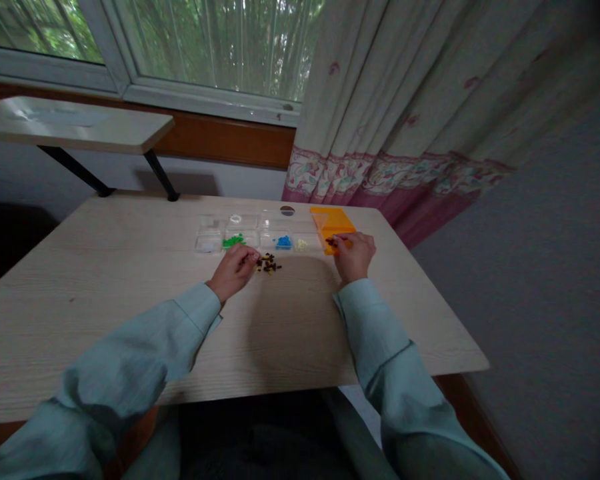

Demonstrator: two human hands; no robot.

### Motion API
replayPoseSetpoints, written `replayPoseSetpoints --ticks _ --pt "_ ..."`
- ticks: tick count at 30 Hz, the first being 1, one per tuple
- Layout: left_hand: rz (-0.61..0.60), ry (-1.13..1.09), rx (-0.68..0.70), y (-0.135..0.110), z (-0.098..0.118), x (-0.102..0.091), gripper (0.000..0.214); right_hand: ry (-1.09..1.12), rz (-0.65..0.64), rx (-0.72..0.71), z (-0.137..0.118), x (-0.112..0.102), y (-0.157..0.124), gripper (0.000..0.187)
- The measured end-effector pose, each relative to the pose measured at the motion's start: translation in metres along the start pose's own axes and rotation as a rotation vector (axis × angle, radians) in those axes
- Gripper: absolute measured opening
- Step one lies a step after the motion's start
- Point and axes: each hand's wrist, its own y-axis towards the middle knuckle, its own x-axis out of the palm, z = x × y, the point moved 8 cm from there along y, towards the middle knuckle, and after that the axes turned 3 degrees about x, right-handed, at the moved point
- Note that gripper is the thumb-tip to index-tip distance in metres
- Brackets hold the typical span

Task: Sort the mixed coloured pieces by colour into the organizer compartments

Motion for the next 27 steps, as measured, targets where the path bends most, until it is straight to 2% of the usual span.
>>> replayPoseSetpoints --ticks 2,5,12,17,21,27 --pt "-0.002 -0.006 0.001 0.000 0.001 0.000 0.025 -0.039 0.018 0.088 0.019 -0.002 0.002 0.031" --pt "0.001 -0.011 0.007 0.000 0.001 0.000 0.024 -0.095 -0.008 0.143 0.031 0.002 0.001 0.032" --pt "0.008 -0.014 0.003 0.001 0.000 0.001 0.023 -0.183 -0.091 0.149 0.032 0.010 0.002 0.037" --pt "0.016 -0.002 0.003 0.000 -0.001 0.000 0.023 -0.116 -0.023 0.124 0.029 0.003 0.003 0.040" --pt "0.032 0.012 0.010 0.000 -0.003 -0.004 0.023 -0.022 0.059 0.025 0.008 -0.003 0.000 0.038" --pt "0.006 0.133 0.053 0.001 -0.005 -0.012 0.018 0.060 -0.068 -0.272 -0.062 0.010 -0.027 0.031"
